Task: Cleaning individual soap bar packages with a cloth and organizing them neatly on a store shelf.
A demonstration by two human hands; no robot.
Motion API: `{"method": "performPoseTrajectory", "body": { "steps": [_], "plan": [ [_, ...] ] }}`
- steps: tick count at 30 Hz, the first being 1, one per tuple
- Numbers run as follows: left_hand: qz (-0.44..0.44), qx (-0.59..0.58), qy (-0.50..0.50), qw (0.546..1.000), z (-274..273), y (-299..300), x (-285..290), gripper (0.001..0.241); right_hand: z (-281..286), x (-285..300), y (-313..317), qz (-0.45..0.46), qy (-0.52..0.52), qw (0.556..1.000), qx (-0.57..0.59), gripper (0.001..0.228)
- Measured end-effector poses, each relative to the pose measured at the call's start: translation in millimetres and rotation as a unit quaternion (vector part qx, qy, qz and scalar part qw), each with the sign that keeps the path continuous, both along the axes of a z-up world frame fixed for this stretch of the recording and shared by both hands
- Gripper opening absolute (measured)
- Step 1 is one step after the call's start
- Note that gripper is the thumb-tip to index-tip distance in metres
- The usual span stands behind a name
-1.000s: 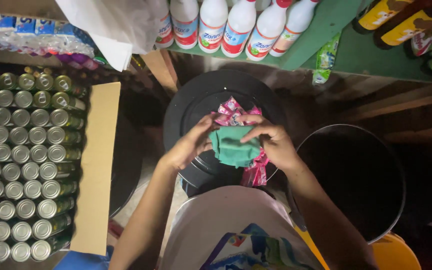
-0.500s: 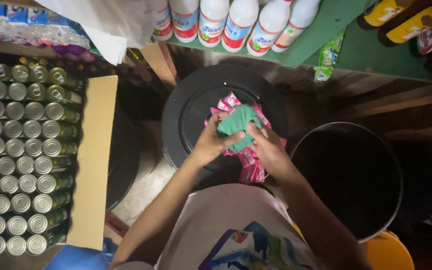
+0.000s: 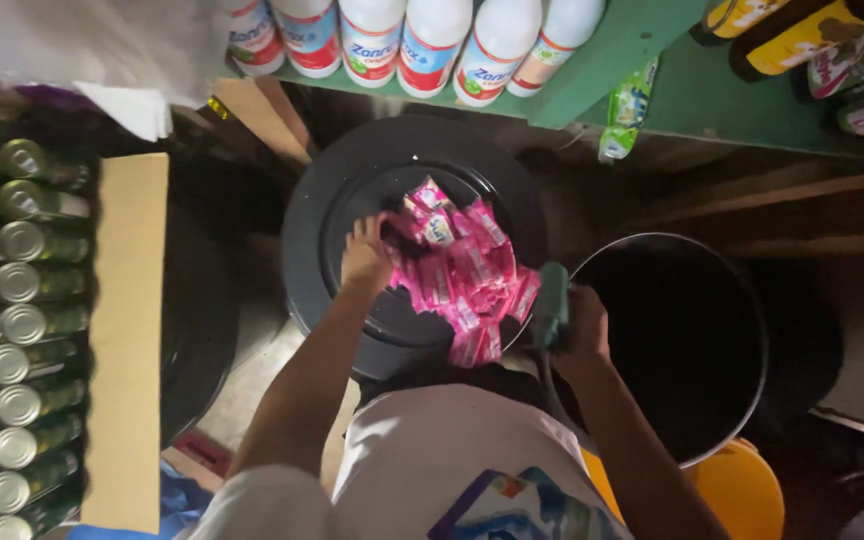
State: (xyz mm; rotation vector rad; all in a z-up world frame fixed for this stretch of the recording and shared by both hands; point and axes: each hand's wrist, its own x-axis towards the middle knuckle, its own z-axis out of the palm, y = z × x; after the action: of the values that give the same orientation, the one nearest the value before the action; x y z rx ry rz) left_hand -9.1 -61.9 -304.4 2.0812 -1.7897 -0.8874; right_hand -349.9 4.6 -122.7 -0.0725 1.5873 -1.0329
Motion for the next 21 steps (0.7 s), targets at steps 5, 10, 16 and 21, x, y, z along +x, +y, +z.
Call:
{"method": "performPoseTrajectory", "body": {
  "steps": [5,10,16,21],
  "plan": [
    [-0.109,0.011,-0.144,0.983,-1.0,-28.6,-24.1,0.059,-14.1,-27.7,17.9,0.052,-0.163,0.984,-0.046,0.040],
    [-0.106,-0.008,-0.204,0.973,-49.6,-35.3,-28.3,0.047,6.7,-10.7,10.7,0.112,-0.082,0.990,-0.008,0.024],
    [0.168,0.001,0.163,0.972,69.5,33.9,-5.1,0.046,64.8,59.1,-11.4,0.211,-0.108,0.971,-0.015,0.041],
    [0.369,0.024,0.589,0.718,106.4,67.3,12.5,0.048,61.8,128.7,-19.5,0.270,-0.155,0.950,-0.012,0.052]
  ]
}}
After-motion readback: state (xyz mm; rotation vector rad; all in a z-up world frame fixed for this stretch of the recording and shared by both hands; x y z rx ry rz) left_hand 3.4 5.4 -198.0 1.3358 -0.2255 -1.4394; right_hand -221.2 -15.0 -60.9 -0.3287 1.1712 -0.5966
